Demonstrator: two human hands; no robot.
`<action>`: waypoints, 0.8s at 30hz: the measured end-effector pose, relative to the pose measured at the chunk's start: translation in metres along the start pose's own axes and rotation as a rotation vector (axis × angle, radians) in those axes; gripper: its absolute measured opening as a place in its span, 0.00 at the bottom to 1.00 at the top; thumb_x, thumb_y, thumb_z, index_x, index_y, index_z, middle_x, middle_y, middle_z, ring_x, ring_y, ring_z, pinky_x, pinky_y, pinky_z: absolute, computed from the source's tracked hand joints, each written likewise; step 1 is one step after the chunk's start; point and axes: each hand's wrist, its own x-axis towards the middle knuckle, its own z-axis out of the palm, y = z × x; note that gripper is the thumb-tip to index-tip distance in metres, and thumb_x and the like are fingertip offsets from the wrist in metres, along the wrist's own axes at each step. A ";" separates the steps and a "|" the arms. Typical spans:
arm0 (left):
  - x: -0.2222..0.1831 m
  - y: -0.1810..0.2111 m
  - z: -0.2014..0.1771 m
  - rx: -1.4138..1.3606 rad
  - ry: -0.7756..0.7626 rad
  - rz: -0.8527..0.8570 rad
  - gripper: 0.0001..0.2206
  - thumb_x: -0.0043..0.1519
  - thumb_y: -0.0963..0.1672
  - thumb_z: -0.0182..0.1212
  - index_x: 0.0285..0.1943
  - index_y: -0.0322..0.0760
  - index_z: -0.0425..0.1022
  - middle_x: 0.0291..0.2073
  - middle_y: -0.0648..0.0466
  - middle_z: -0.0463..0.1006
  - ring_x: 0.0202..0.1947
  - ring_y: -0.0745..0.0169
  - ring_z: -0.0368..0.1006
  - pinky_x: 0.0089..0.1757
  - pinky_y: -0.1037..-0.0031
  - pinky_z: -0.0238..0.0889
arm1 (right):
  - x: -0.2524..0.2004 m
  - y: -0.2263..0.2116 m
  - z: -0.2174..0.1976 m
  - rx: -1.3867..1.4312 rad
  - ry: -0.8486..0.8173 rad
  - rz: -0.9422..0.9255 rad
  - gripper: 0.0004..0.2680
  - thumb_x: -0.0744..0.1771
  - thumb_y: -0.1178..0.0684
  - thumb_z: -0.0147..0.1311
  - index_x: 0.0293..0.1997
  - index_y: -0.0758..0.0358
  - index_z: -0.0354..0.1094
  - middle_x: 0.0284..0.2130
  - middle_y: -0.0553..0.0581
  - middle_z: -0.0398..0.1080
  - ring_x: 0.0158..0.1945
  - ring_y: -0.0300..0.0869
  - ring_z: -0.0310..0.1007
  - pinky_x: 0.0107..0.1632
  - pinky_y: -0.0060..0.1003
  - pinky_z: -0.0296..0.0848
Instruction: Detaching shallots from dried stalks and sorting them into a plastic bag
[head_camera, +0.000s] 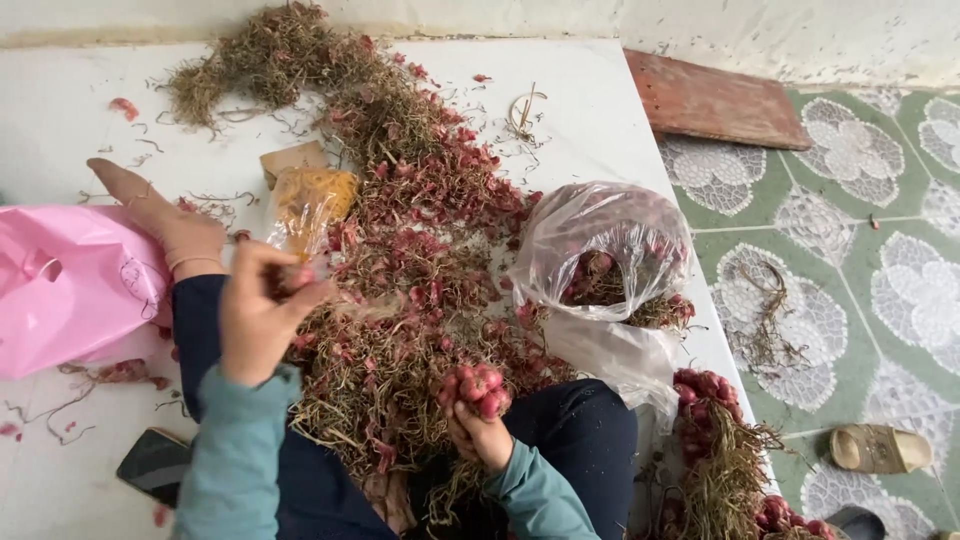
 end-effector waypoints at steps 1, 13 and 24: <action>0.001 0.023 -0.006 0.003 0.003 -0.001 0.20 0.57 0.45 0.69 0.48 0.35 0.59 0.31 0.54 0.72 0.29 0.65 0.70 0.33 0.76 0.70 | -0.001 -0.006 0.005 -0.001 -0.004 0.003 0.07 0.72 0.54 0.46 0.51 0.68 0.62 0.18 0.49 0.56 0.13 0.33 0.46 0.14 0.28 0.44; -0.145 0.007 0.157 0.451 -0.360 -0.101 0.28 0.59 0.66 0.51 0.24 0.47 0.62 0.13 0.64 0.68 0.07 0.74 0.57 0.14 0.82 0.48 | -0.012 0.006 0.026 0.085 0.272 0.171 0.08 0.73 0.52 0.44 0.53 0.63 0.65 0.29 0.59 0.71 0.15 0.36 0.53 0.15 0.29 0.51; -0.170 -0.051 0.165 0.036 -0.604 -0.821 0.23 0.63 0.58 0.53 0.36 0.43 0.87 0.21 0.57 0.81 0.17 0.69 0.69 0.24 0.81 0.64 | 0.008 0.041 -0.027 -0.205 0.124 0.294 0.06 0.72 0.55 0.49 0.40 0.61 0.69 0.19 0.46 0.60 0.19 0.32 0.53 0.22 0.26 0.49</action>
